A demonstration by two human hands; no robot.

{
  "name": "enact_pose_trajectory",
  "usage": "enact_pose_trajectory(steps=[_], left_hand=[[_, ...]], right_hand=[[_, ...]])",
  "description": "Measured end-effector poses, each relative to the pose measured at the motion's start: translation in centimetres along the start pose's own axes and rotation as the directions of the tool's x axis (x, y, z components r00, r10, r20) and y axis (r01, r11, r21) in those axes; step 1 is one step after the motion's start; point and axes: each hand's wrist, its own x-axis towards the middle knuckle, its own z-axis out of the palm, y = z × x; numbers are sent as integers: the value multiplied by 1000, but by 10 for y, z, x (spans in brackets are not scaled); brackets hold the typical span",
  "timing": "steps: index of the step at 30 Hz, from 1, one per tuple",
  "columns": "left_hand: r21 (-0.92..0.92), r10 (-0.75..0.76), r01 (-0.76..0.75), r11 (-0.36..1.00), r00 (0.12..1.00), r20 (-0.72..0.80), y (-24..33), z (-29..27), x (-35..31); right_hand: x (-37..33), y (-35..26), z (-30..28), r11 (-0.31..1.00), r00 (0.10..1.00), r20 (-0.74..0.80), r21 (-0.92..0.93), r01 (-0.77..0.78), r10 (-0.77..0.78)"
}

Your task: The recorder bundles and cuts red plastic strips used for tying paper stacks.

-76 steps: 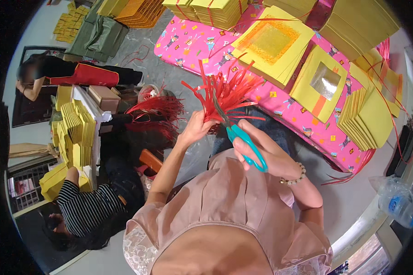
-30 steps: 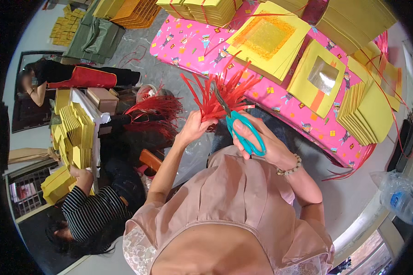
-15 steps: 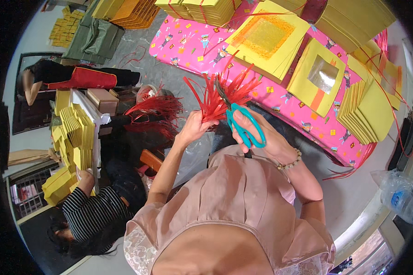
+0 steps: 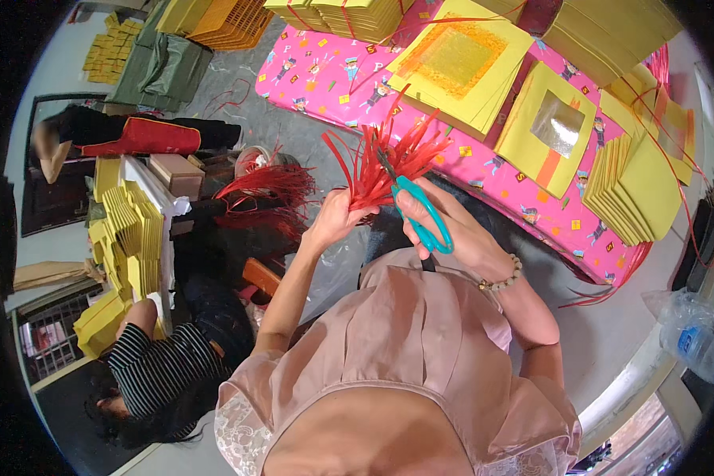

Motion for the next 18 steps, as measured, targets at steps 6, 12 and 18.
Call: enact_pose_trajectory(steps=[6,12,18], left_hand=[[23,20,-20,1000,1000,9,-3,3,0],[36,29,-29,999,1000,-2,-6,5,0],[40,22,-22,999,1000,10,-1,4,1]], right_hand=[[-1,-1,0,998,1000,-26,-64,1,-3],[-5,-3,2,999,999,-38,-14,34,-34],[-9,-4,3,999,997,-64,-11,33,-34]])
